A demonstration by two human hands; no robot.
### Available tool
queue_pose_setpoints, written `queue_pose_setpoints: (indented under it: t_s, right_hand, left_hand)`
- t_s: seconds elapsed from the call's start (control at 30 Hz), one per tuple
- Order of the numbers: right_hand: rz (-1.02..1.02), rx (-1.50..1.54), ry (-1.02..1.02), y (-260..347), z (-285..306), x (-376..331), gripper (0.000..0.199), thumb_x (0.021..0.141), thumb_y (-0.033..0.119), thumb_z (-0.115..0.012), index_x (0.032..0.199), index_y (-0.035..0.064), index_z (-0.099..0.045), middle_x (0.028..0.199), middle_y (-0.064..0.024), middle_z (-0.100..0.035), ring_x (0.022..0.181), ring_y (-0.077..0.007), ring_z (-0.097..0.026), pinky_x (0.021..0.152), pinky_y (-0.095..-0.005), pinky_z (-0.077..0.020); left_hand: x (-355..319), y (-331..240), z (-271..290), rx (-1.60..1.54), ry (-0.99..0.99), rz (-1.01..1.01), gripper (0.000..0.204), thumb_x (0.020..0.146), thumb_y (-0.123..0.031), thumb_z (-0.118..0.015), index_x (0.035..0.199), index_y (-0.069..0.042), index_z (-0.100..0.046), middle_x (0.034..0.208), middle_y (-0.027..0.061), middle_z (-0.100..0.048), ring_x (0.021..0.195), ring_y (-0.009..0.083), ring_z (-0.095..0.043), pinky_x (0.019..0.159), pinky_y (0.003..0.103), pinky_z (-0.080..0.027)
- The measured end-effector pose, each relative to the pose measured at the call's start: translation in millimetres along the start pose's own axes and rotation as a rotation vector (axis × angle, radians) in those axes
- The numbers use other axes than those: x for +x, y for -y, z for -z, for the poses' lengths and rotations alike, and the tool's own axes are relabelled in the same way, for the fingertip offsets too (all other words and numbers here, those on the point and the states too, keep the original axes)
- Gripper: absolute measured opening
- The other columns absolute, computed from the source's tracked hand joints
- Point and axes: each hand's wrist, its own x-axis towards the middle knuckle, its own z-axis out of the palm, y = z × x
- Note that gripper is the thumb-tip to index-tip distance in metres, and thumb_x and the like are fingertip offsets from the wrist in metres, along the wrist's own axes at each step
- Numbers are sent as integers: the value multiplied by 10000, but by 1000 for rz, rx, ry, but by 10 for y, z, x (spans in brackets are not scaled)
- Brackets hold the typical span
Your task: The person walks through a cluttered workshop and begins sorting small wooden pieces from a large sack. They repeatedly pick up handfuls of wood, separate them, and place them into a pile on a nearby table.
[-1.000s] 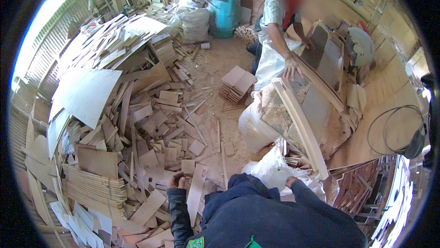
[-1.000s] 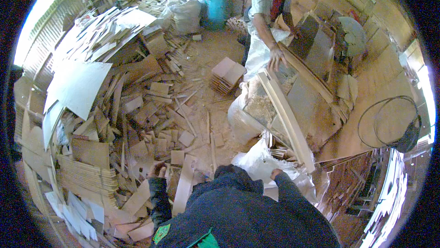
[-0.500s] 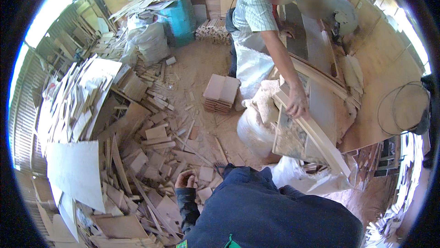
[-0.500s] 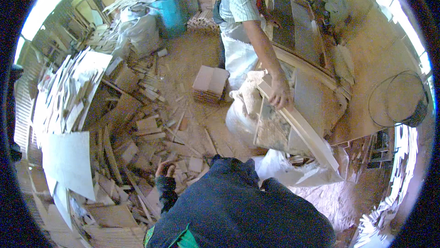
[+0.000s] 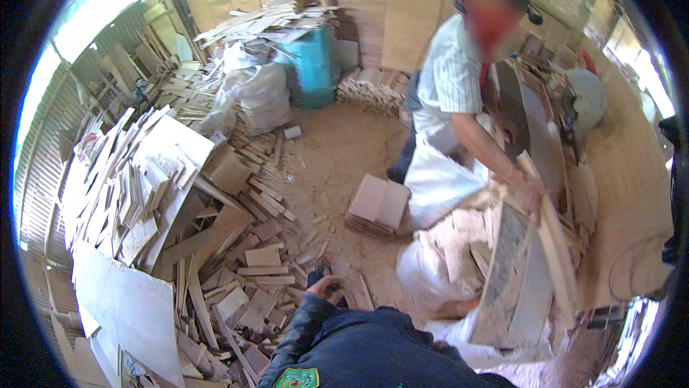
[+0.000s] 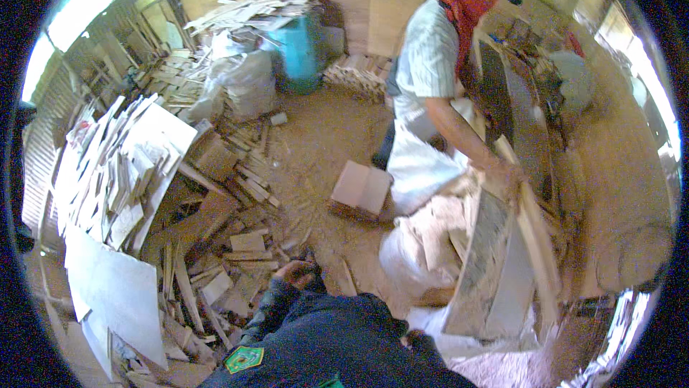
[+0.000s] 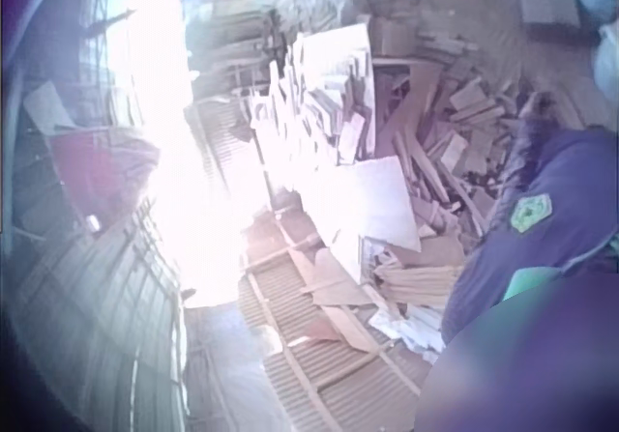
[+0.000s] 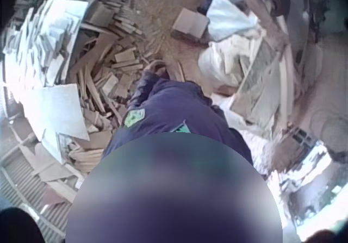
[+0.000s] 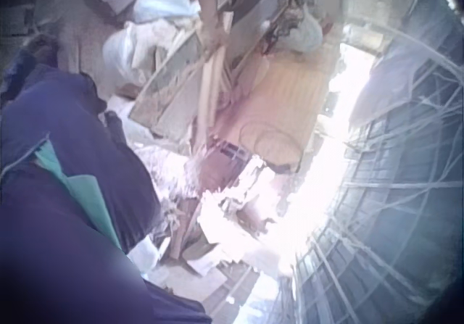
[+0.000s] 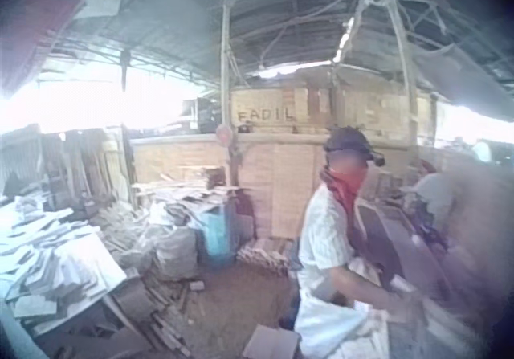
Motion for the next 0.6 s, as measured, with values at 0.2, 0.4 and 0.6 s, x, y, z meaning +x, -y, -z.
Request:
queue_pose_setpoints:
  t_s: [0.2,0.4,0.6]
  right_hand:
    - [-77,65,-118,1006,541,846,330,775,331,-637,1017,120,-715,969,-142,-706,890,-306,-673,832,-398,-522]
    - [-98,88,-199,2127,1219,1471,344,769,330,-640,1031,117,-709,975,-147,-704,900,-306,-672,839,-396,-522]
    - [-122,65,-204,2688,1486,1759,359,763,328,-643,1045,114,-703,981,-152,-702,911,-306,-671,846,-394,-522]
  left_hand:
    - [1304,258,517,125,307,-206,381,793,-47,-626,1173,-73,-596,966,103,-681,917,193,-658,795,322,-519]
    - [2429,141,1557,297,296,-226,382,733,-200,-689,1081,-68,-600,969,180,-660,904,323,-654,769,392,-516]
    - [2360,-464,2875,702,552,-2,392,689,-187,-738,1066,-149,-635,990,99,-689,934,306,-660,784,382,-527]
